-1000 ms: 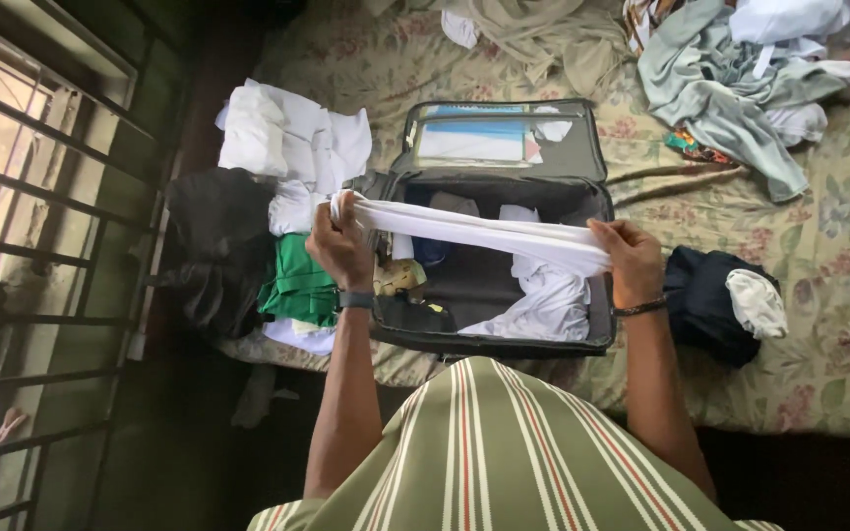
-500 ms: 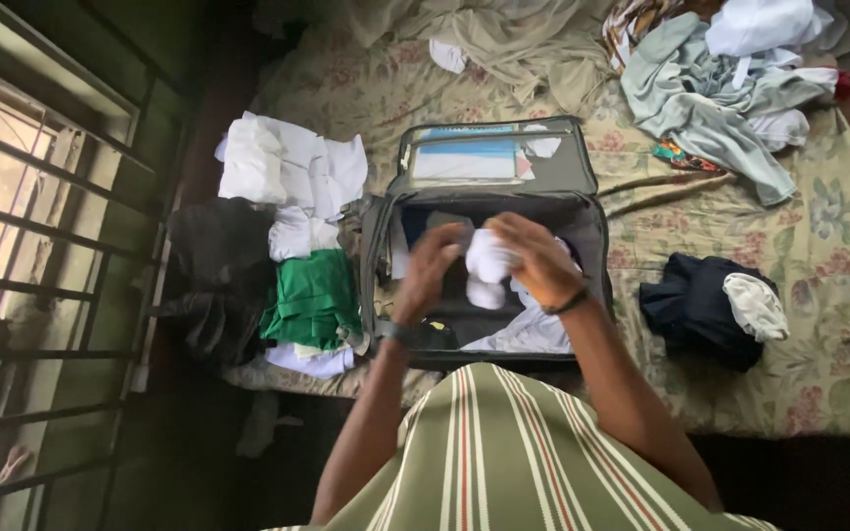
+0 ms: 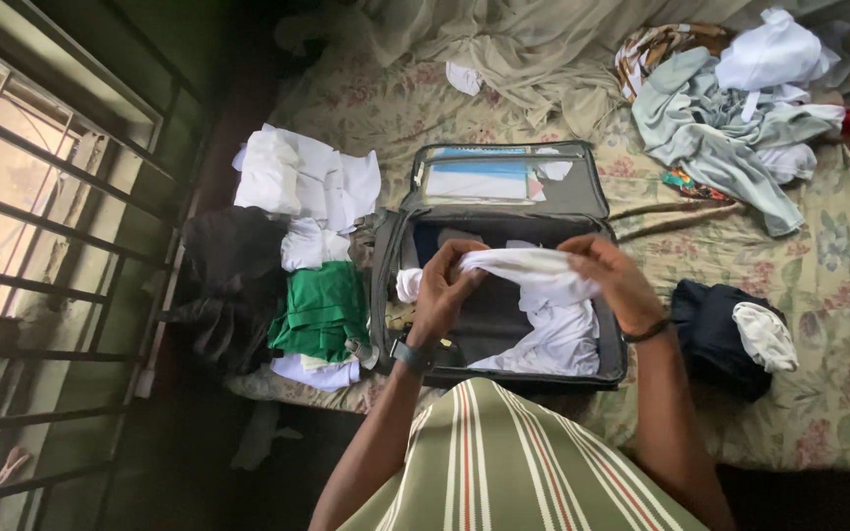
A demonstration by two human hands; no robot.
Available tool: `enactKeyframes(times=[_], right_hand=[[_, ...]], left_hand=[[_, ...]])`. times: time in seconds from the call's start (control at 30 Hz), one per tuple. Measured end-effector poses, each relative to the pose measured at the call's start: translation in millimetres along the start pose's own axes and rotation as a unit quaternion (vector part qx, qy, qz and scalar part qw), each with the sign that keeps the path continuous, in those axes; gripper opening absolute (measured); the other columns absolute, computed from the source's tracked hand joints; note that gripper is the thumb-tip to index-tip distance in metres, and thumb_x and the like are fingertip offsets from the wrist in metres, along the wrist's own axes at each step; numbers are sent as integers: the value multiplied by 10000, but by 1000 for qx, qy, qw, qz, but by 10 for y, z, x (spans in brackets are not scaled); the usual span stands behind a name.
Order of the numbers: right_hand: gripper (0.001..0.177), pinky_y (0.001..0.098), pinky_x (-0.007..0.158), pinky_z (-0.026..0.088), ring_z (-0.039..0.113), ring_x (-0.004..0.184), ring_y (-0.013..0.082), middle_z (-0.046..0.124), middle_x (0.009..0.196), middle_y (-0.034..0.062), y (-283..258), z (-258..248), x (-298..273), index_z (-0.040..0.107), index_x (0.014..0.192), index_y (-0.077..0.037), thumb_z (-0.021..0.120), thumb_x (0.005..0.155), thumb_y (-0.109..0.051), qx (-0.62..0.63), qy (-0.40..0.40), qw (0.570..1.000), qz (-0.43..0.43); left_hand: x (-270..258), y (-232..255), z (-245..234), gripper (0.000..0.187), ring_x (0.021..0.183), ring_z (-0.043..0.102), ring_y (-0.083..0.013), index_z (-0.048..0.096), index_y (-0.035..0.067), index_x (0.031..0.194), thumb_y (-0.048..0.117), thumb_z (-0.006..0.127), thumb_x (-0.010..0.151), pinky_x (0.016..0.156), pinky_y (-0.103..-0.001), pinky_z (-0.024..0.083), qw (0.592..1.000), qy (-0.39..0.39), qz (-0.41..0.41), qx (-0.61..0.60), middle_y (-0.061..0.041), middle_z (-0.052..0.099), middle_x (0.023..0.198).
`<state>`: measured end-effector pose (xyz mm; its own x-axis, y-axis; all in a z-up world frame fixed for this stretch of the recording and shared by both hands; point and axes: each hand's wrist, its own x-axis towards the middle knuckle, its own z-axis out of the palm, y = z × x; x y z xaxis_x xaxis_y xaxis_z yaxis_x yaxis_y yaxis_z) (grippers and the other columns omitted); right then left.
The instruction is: Pack clothes and items into a suitcase on a bed.
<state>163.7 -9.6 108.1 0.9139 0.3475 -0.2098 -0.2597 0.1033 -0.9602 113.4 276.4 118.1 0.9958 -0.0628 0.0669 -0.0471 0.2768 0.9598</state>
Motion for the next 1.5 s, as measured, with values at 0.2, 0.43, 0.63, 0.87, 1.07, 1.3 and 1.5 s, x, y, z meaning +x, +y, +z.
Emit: enactKeyframes(times=[0.2,0.43,0.63,0.87,1.07,1.3,1.5], right_hand=[[479,360,926,500,603,1071,176,645,1181,96,235,577,88,611,1358,-50,641,1018,-385,-89,75,993,30],[458,446,876,575,689,1064,227,693,1175,67,980,912,406,630,1249,-116,611,934,-448,423,-76,897,104],[253,304,879,590,713,1009,179,720,1103,87,1128,1134,569,637,1157,-17,708,953,-148,343,101,932,62],[300,280,877,541,681,985,156,730,1065,78,1423,1818,890,619,1182,14,708,932,-124,117,58,991,33],[526,331,1008,450,581,1144,187,619,1225,109,1863,2462,1374,515,1363,-10,726,932,-226,33,64,997,28],[559,375,1027,431,504,1202,262,493,1338,152,2444,3187,2051,530,1371,0,773,911,-205,-192,124,971,69],[534,340,1044,472,601,1206,212,639,1331,127,3069,3526,2998,557,1388,-5,702,916,-208,-67,-41,997,-11]], left_hand=[[106,40,157,283,1070,622,-138,623,18,1202,126,630,941,979,-289,500,997,-56,43,-16,-62,659,1130],[74,-411,138,245,936,647,-184,579,68,1157,80,526,918,812,-341,538,961,69,-53,-263,-68,654,1047],[-200,-735,-375,187,1045,599,-158,629,-14,1148,86,495,1065,922,-295,495,972,220,79,3,-96,641,1087],[-471,-832,-788,419,947,639,-127,608,23,1312,200,712,947,815,-286,533,965,220,-143,-16,-43,682,1100],[-436,-998,-1494,416,937,666,-174,576,60,1307,209,663,928,783,-339,570,900,381,-98,-186,-56,666,1109],[-84,-1520,-2474,434,988,639,-207,534,88,1349,208,633,944,822,-364,543,823,515,-53,-235,-84,651,1157],[392,-2166,-3413,437,1052,657,-196,571,50,1323,215,649,926,884,-337,561,825,542,-32,-157,-85,663,1200]])
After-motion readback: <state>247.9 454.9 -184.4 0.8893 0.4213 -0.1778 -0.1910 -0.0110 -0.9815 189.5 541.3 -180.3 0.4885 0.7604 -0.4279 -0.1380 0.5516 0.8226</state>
